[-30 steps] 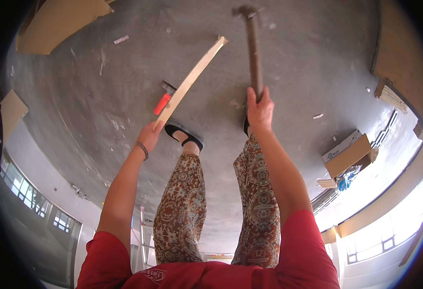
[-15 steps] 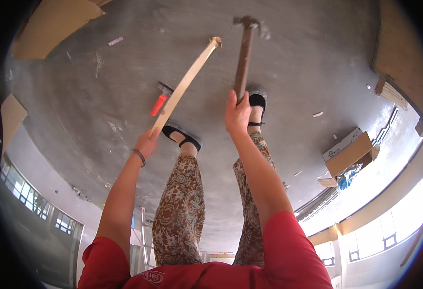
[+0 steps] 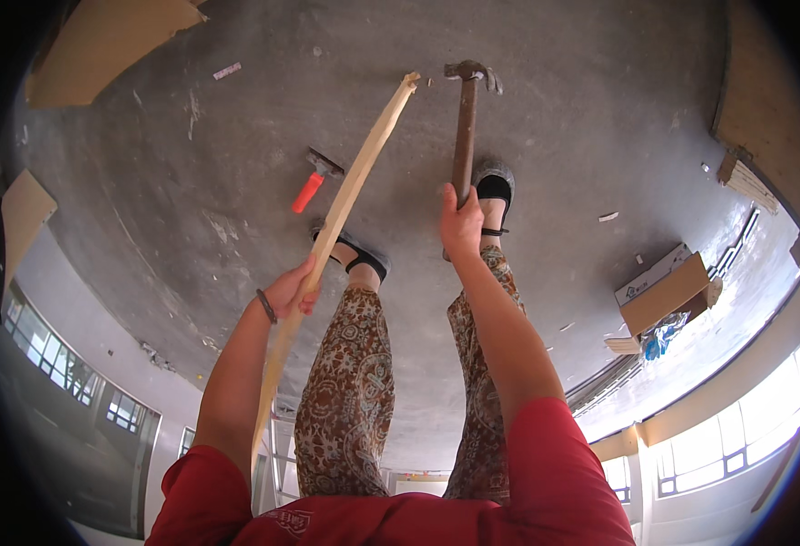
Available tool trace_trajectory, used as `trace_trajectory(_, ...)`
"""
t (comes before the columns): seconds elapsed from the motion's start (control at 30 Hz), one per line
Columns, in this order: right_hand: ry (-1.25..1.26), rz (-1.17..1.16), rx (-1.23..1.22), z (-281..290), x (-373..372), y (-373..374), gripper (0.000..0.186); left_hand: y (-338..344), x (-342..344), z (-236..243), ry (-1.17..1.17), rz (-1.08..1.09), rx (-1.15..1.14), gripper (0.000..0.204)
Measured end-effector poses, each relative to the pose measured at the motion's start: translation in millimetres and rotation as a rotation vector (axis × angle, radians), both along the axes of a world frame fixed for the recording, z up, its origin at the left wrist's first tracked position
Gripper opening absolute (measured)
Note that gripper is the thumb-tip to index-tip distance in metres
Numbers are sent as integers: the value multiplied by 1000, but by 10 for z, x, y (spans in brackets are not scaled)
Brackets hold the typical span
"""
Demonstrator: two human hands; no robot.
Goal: The person uses a hammer to strike the end of a wooden stick held against the floor, then uses a red utility knife to shave and shape the wood. The person alternates between striking and shaving the wood to refine its shape.
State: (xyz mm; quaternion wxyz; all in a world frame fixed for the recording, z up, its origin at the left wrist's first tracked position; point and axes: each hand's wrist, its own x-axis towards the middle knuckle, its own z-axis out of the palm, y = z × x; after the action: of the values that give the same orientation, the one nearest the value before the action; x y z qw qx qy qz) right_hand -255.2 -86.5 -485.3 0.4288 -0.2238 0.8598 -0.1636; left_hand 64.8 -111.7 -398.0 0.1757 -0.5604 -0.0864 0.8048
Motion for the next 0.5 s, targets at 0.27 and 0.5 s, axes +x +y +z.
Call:
trace_trajectory(0.27, 138, 429, 195, 3, -278, -114, 52, 188, -105, -35, 117, 177, 28, 56)
trace_trajectory(0.5, 112, 306, 210, -227, -350, -570, 48, 260, -56, 20, 61, 64, -10, 57)
